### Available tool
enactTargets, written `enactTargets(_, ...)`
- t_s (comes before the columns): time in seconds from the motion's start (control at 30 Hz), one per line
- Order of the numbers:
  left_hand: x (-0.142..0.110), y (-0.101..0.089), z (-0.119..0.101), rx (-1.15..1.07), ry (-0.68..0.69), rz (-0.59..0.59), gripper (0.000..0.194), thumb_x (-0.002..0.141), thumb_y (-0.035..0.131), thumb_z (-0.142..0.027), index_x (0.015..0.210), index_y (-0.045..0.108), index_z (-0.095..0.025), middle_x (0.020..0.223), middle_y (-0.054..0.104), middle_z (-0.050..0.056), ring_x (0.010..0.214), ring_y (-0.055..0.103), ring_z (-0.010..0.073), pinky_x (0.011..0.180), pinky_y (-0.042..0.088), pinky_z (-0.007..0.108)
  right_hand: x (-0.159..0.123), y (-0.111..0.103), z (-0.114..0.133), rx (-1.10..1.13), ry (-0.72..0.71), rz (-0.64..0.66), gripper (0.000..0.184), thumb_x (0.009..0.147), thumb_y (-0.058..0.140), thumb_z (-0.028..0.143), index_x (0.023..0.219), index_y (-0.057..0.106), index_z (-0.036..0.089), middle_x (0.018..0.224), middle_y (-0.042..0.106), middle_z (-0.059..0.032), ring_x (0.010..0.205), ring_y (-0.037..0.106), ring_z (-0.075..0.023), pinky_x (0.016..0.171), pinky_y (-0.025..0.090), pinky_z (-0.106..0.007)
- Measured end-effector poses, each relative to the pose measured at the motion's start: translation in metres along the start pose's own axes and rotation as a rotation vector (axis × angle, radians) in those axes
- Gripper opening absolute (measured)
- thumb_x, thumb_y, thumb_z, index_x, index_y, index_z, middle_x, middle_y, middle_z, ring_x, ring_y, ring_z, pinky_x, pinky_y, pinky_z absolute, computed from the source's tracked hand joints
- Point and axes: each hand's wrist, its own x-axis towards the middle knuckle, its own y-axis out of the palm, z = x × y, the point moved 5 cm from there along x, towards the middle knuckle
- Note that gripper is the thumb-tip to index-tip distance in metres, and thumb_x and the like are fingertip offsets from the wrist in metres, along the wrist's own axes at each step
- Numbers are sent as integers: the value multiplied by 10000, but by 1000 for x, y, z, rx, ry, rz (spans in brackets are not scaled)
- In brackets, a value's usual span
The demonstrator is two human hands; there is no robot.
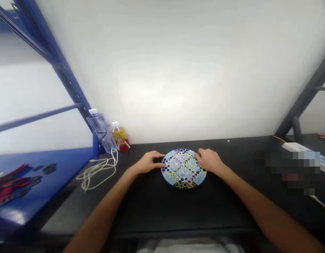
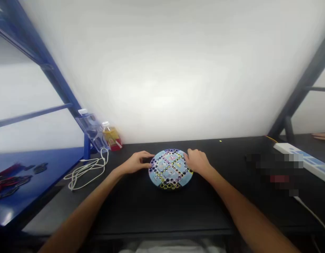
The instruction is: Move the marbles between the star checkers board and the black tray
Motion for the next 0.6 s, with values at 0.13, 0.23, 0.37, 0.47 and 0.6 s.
enactTargets(0.13, 0, 2, 1, -3, 8, 11, 562, 785, 654, -551, 1270, 615, -270, 1188, 620, 81, 999, 585, 220, 782, 467, 293, 2, 3, -4, 23, -19, -13, 506, 983, 243, 506, 962, 626, 175, 924, 681, -148, 857, 649, -258, 718, 412, -318)
enactTargets(0.23, 1, 4, 4, -13, 8, 21, 570, 773, 665, -549, 1272, 613, -278, 1190, 624, 74, 992, 593, 219, 782, 477, 294, 6, 9, -9, 70, -39, -36, 497, 973, 276, 521, 915, 635, 183, 878, 681, -124, 803, 640, -239, 694, 404, -305)
enactTargets(0.37, 3, -7, 35, 44, -71, -120, 555, 825, 583, -573, 1285, 595, -263, 1198, 627, 69, 1009, 595, 221, 817, 488, 315, 25, 12, -35, 190, -22, -144, 528, 976, 253, 532, 856, 642, 196, 870, 678, -94, 831, 615, -222, 728, 415, -301)
enactTargets(0.47, 7, -23, 75, 291, -212, -282, 547, 884, 464, -593, 1263, 611, -227, 1235, 609, 104, 1140, 532, 272, 975, 415, 413, 50, 13, -67, 189, 1, -295, 471, 976, 296, 489, 1014, 647, 176, 1069, 657, -127, 1041, 559, -246, 901, 391, -335)
enactTargets(0.6, 17, -32, 118, 543, -389, -291, 582, 898, 391, -624, 1302, 570, -246, 1345, 529, 132, 1256, 429, 331, 1024, 320, 531, 82, 38, -103, 95, 69, -192, 571, 936, 364, 554, 1350, 486, 181, 1386, 471, -176, 1268, 409, -322, 1019, 311, -455)
